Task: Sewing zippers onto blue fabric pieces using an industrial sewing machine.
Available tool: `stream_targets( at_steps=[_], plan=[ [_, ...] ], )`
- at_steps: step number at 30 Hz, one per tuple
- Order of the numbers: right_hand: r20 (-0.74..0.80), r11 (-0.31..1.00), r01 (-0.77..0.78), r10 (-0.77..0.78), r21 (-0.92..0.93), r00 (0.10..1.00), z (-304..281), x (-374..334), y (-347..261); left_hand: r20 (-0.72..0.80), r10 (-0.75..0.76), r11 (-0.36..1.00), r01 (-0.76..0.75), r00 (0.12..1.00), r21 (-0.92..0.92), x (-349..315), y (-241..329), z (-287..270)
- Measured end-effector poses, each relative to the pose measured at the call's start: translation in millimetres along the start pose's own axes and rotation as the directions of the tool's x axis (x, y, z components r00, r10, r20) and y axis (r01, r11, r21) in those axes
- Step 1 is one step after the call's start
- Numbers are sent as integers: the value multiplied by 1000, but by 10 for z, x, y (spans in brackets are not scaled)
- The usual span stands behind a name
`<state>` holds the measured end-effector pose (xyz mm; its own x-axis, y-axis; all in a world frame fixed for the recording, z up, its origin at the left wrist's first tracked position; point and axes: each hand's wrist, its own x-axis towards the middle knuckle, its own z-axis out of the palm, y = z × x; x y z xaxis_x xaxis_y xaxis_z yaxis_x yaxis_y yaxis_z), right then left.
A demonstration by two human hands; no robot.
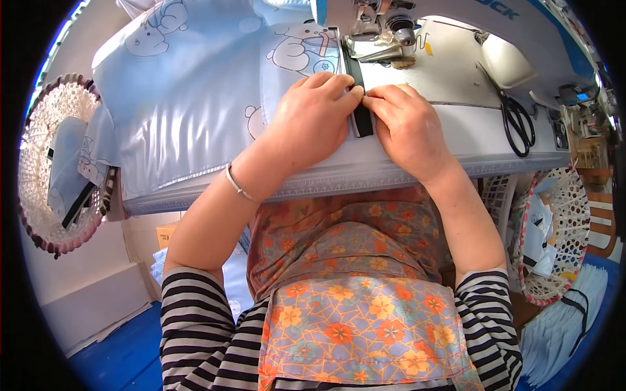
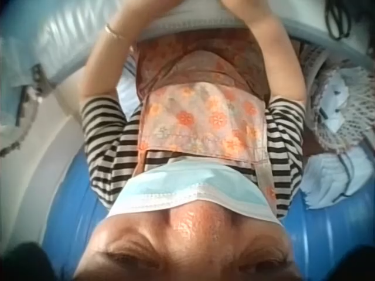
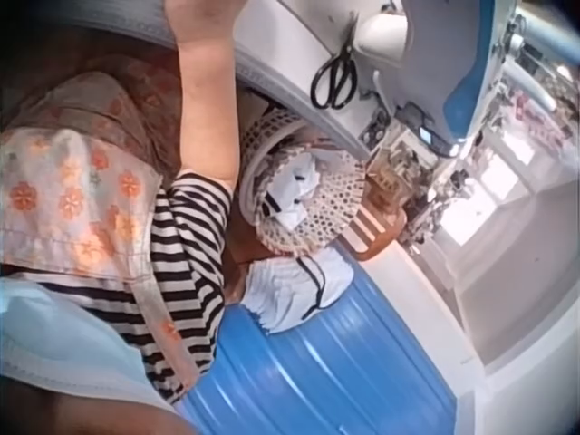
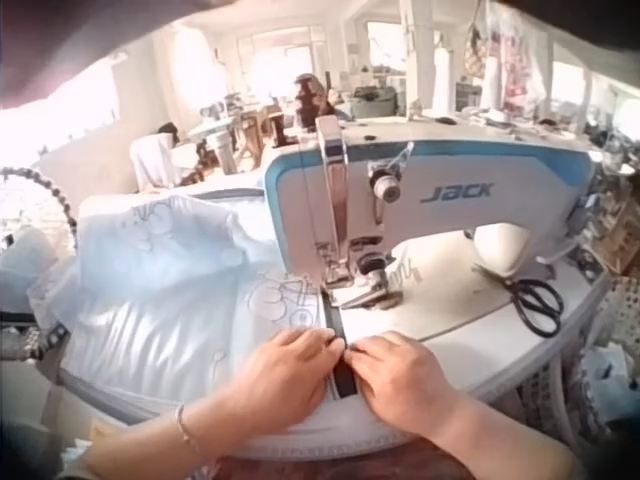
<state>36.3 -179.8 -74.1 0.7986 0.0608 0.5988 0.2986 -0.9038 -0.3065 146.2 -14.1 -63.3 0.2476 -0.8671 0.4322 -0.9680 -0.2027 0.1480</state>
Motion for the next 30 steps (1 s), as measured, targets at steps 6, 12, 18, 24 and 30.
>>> stream_targets(
  at_steps=[6, 12, 18, 24, 30],
  plan=[
    [25, 999, -2, 3, -44, 1000, 27, 83, 74, 3, -38, 998, 37, 999, 59, 143, -124, 110],
    [62, 999, -3, 6, -50, 998, 52, 137, 108, -44, 14, 997, -11, 999, 82, 173, -312, 192],
    [85, 995, -17, 26, -95, 996, 127, 249, 201, -85, 73, 997, -69, 994, 44, 228, -480, 273],
    [30, 993, -25, 29, -115, 999, 163, 291, 256, -80, 58, 998, -57, 995, 16, 211, -424, 248],
    [58, 974, -166, 159, 151, 986, 54, 299, 424, -83, 57, 998, -57, 995, 2, 258, -436, 174]
  ],
)
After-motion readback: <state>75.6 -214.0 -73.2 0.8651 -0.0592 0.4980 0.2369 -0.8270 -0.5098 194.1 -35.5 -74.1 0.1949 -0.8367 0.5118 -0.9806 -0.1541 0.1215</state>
